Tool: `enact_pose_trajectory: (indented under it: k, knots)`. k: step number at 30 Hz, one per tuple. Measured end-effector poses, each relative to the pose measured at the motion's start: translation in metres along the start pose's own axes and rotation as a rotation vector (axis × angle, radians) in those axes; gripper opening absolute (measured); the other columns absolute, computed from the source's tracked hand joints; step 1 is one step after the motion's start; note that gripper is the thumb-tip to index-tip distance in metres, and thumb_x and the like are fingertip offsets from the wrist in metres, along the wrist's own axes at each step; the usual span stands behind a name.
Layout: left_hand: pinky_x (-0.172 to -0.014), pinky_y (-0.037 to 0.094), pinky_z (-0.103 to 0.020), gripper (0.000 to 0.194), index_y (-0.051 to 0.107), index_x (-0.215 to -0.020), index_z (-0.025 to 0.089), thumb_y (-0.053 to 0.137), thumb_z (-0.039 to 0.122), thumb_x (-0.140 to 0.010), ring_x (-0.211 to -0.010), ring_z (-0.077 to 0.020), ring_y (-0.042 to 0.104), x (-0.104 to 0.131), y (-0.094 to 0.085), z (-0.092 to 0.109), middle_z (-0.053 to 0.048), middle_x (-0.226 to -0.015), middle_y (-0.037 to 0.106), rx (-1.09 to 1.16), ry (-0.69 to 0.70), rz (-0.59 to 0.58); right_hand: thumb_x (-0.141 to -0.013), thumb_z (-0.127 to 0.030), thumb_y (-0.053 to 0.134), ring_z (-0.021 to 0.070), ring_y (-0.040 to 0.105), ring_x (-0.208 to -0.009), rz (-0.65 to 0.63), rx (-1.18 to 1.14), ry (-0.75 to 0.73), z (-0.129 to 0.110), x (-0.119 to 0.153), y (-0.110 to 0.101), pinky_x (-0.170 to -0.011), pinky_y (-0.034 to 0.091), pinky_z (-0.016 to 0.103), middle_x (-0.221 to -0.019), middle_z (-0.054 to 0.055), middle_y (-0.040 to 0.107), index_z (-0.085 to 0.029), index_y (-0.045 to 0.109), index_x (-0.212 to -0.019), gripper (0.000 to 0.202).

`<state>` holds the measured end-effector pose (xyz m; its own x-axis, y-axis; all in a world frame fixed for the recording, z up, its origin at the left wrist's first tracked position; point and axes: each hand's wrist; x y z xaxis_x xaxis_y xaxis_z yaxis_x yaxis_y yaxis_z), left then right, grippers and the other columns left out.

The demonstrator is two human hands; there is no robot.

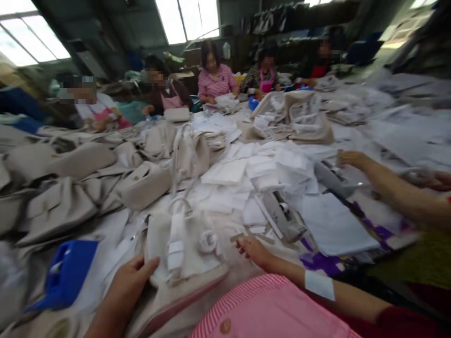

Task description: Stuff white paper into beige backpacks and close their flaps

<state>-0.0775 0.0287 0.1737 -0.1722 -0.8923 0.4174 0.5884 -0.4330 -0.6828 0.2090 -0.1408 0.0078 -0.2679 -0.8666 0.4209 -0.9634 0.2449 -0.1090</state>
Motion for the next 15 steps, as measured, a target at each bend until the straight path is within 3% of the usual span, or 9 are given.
enact_pose_trajectory:
  k: [2,4,7,10,12,13,15]
  knots:
    - [-0.059,0.048,-0.028,0.026,0.070,-0.078,0.018,0.057,0.041,-0.074,-0.065,-0.0229,0.065,0.003,-0.020,0.012,-0.002,-0.066,0.070,-0.209,0.045,0.006,-0.088,-0.050,0.040,0.0151,0.059,-0.072,-0.011,-0.046,0.040,0.004,-0.001,0.002,-0.059,0.043,0.026,-0.090,0.010,0.066,-0.012,0.063,-0.090,0.045]
    - [-0.061,0.045,-0.028,0.022,0.068,-0.069,0.018,0.056,0.037,-0.074,-0.065,-0.0227,0.064,0.011,-0.021,0.034,-0.005,-0.065,0.069,-0.519,0.130,0.092,-0.086,-0.051,0.043,0.0140,0.059,-0.068,-0.049,-0.054,0.056,0.004,-0.001,0.006,-0.057,0.042,0.025,-0.087,0.009,0.066,-0.012,0.063,-0.088,0.044]
    - [-0.067,0.046,-0.031,0.019,0.067,-0.069,0.017,0.052,0.023,-0.077,-0.070,-0.0235,0.064,0.031,0.012,0.071,-0.010,-0.072,0.070,-0.688,0.260,0.105,-0.085,-0.051,0.044,0.0140,0.059,-0.068,-0.100,-0.070,0.031,-0.003,-0.002,0.012,-0.057,0.043,0.025,-0.087,0.009,0.067,-0.013,0.064,-0.087,0.043]
    - [-0.075,0.049,-0.029,0.025,0.069,-0.096,0.020,0.048,0.019,-0.083,-0.081,-0.0195,0.065,0.046,0.054,0.090,-0.008,-0.087,0.072,-0.399,0.615,-0.040,-0.084,-0.053,0.045,0.0158,0.061,-0.072,-0.068,-0.065,0.003,-0.016,-0.005,0.013,-0.060,0.045,0.027,-0.089,0.009,0.067,-0.013,0.064,-0.088,0.044]
    - [-0.082,0.049,-0.029,0.027,0.066,-0.106,0.021,0.047,0.023,-0.087,-0.089,-0.0185,0.064,0.042,0.065,0.083,-0.007,-0.097,0.071,-0.245,0.742,0.016,-0.083,-0.055,0.045,0.0167,0.060,-0.073,-0.027,-0.059,0.006,-0.022,-0.006,0.010,-0.061,0.046,0.028,-0.089,0.009,0.067,-0.014,0.063,-0.088,0.045]
    - [-0.086,0.048,-0.030,0.027,0.065,-0.107,0.020,0.047,0.026,-0.087,-0.094,-0.0190,0.063,0.036,0.065,0.072,-0.008,-0.101,0.069,-0.204,0.742,0.085,-0.082,-0.056,0.045,0.0171,0.060,-0.073,-0.019,-0.060,0.011,-0.023,-0.007,0.008,-0.061,0.046,0.028,-0.086,0.008,0.066,-0.014,0.063,-0.088,0.046]
    - [-0.093,0.046,-0.034,0.029,0.064,-0.107,0.017,0.048,0.030,-0.086,-0.103,-0.0218,0.061,0.016,0.058,0.041,-0.010,-0.108,0.067,-0.162,0.612,0.238,-0.082,-0.058,0.046,0.0178,0.059,-0.073,-0.036,-0.075,0.020,-0.020,-0.004,0.004,-0.061,0.046,0.029,-0.081,0.006,0.064,-0.016,0.062,-0.088,0.046]
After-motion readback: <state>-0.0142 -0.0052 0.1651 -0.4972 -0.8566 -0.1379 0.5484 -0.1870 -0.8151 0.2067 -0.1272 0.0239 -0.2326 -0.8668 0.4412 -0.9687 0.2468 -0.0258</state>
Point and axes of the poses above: each hand's wrist, its own x-axis away from the middle knuckle, its own y-axis out of the palm, z = x × y
